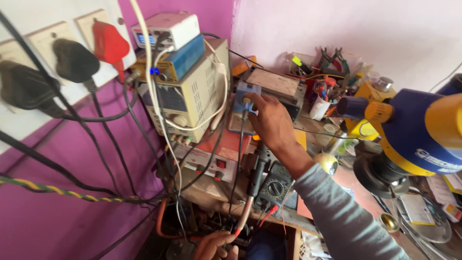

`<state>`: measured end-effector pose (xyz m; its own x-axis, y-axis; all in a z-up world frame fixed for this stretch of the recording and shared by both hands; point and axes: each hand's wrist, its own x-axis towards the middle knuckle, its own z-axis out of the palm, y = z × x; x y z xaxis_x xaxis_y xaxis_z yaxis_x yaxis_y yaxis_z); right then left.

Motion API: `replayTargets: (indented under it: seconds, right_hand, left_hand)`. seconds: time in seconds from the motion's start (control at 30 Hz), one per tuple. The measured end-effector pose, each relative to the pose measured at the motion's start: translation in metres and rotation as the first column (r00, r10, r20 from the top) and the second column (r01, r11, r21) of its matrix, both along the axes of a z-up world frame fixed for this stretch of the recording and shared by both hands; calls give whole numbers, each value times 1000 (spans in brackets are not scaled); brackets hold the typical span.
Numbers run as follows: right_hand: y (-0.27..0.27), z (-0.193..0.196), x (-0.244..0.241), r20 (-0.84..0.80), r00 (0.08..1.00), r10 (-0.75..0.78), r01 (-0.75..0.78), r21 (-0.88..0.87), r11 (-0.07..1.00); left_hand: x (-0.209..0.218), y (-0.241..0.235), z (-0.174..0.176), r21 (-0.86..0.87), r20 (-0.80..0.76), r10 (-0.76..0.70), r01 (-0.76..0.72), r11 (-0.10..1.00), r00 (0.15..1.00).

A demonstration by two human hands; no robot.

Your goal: The person solders a circuit board using a soldering iron and solder wire. They repeatedly apply solder to small points on the board, clean the iron tip on a sponge, and adjust the board position under a microscope.

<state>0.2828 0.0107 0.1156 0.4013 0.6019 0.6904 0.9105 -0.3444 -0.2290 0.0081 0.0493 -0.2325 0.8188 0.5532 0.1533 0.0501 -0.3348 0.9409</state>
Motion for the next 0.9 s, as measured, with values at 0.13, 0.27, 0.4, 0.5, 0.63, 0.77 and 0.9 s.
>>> replayTargets:
  seconds: [0.13, 0.27, 0.4, 0.5, 0.63, 0.77, 0.9]
  right_hand:
    - [-40, 5, -39, -108, 994, 3, 3, 60, 998]
    - [-106, -18, -107, -325, 944, -61, 95, 89, 992]
    - [-195, -65, -165, -441, 897, -8, 41, 65, 997]
    - [-262, -94, -186, -540, 817, -202, 234, -10, 972]
    - [-351, -102, -200, -700, 592, -401, 585, 31, 810]
    - [-405, -93, -200, -725, 321, -609, 846, -70, 529]
    - [-416, -93, -171, -643, 408, -648, 816, -62, 575]
  left_hand:
    - [2, -8, 24, 9, 14, -47, 47, 999, 999]
    - [5, -18, 71, -211, -253, -115, 61, 976, 961]
    - [2, -53, 133, -83, -138, -47, 35, 996, 989]
    - [19, -86, 175, 47, 82, -121, 118, 992, 989]
    - [44, -132, 210, 91, 146, -290, 279, 956, 946]
    - [85, -164, 224, 387, 229, -446, 340, 857, 865]
    - [134, -192, 221, 459, 189, -409, 288, 840, 893]
